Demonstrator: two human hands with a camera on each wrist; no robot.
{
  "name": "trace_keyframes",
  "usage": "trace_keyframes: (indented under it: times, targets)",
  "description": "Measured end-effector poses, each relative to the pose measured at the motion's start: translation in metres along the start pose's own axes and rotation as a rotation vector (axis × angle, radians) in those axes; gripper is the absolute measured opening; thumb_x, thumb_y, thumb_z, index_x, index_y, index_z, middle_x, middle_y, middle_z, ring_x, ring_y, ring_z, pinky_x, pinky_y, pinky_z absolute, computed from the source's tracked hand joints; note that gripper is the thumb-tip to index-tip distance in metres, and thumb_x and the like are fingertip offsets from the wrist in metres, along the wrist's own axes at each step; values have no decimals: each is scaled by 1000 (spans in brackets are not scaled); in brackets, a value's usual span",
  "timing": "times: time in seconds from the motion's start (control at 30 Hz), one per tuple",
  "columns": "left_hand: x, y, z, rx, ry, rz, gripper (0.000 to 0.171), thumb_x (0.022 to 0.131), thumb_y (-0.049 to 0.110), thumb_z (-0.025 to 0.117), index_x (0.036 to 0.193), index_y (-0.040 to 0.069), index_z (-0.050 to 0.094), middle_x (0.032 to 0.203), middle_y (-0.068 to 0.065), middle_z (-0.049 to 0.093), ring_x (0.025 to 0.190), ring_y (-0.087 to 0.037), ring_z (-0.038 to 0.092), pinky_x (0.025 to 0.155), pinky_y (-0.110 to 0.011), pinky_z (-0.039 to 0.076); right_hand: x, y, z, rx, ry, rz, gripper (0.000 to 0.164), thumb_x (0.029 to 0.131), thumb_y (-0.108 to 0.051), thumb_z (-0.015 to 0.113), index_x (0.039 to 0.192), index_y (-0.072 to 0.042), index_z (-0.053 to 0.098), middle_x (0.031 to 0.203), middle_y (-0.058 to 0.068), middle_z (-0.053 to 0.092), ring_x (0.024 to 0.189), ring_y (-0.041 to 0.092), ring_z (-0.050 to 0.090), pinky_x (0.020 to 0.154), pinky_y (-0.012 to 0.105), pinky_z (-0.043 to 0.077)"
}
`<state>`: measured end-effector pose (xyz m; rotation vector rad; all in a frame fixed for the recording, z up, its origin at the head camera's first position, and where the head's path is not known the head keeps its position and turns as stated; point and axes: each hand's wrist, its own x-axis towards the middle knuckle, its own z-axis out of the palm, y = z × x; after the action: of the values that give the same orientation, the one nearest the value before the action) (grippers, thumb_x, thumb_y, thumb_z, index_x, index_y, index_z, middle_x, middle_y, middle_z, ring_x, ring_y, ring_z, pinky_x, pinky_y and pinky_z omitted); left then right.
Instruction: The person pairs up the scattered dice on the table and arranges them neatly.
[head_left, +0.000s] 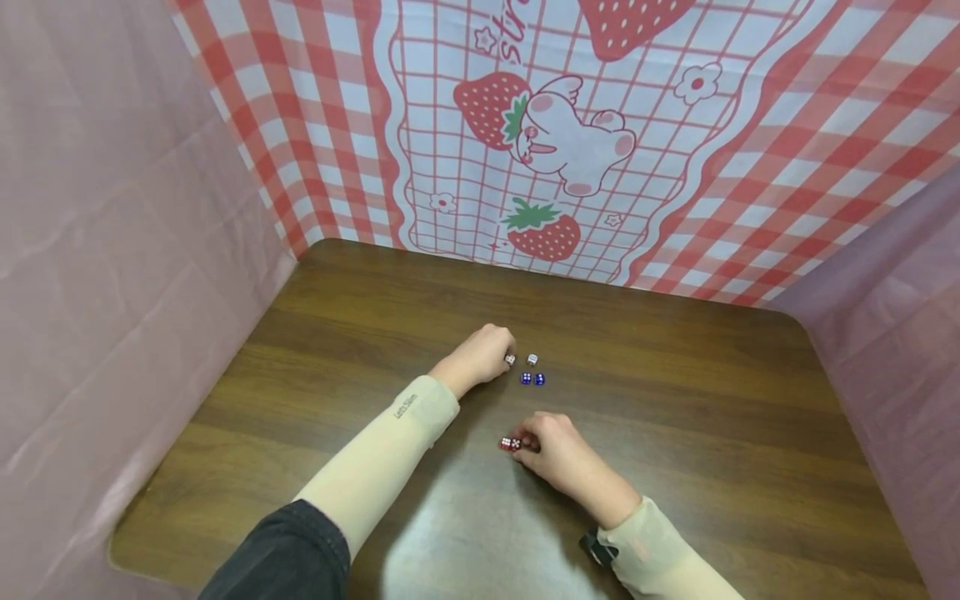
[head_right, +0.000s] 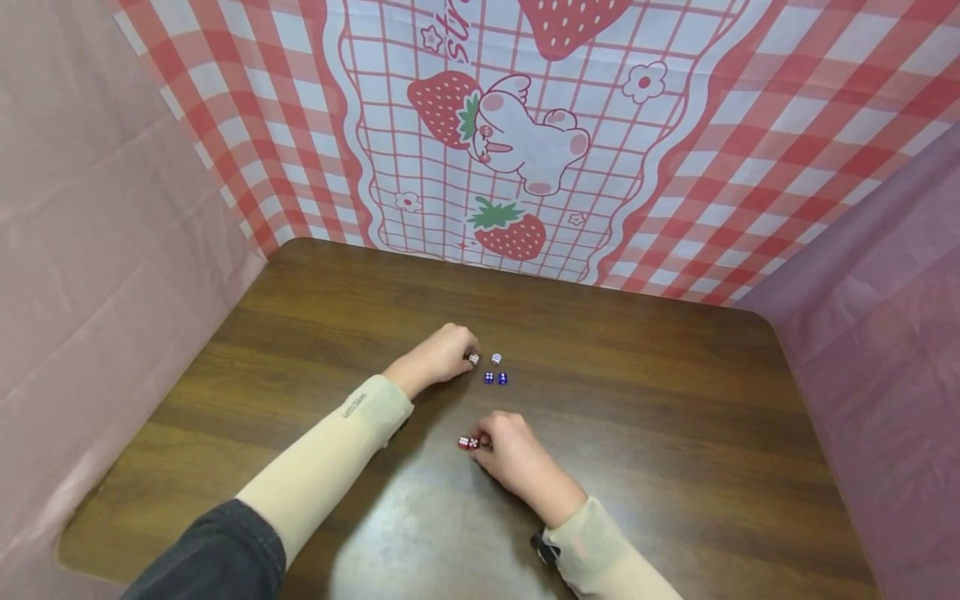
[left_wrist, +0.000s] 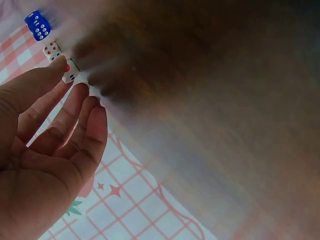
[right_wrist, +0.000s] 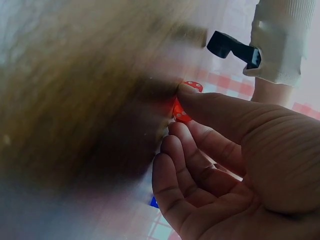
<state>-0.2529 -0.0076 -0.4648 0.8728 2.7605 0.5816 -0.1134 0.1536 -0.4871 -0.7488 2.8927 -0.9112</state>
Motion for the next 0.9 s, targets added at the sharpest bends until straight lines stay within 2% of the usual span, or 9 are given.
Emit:
trace_keyframes:
  times: [0.07,0.23,0.47,0.9]
  targets:
    - [0,0,0,7,-1,-2,6,89,2,74,88,7,76,88,-3,70,83,-19,64,77,-31,52,0,0,0,3,-4,2,16,74,-1,86,83,-8,74,74,-5,59,66,8,55,61,27,49]
    - [-1,-1,2,24,4,-14,18,91,3,72,75,12,70,78,1,65,76,-17,61,71,-30,50,1,-1,0,8,-9,6,16,75,-1,86,83,-7,74,75,-5,60,67,8,56,61,27,49]
    - [-3,-1,2,50,11,-6,19,89,1,71,75,13,70,78,1,65,76,-18,62,72,-31,51,1,0,0,12,-4,1,16,74,0,86,82,-7,74,74,-5,59,66,8,56,61,27,49]
    - [-17,6,5,40,-17,-26,25,84,-4,67,67,15,63,71,0,60,69,-19,58,63,-31,49,-1,0,1,27,18,-26,19,71,3,87,81,-6,73,73,-4,58,66,10,56,60,26,50]
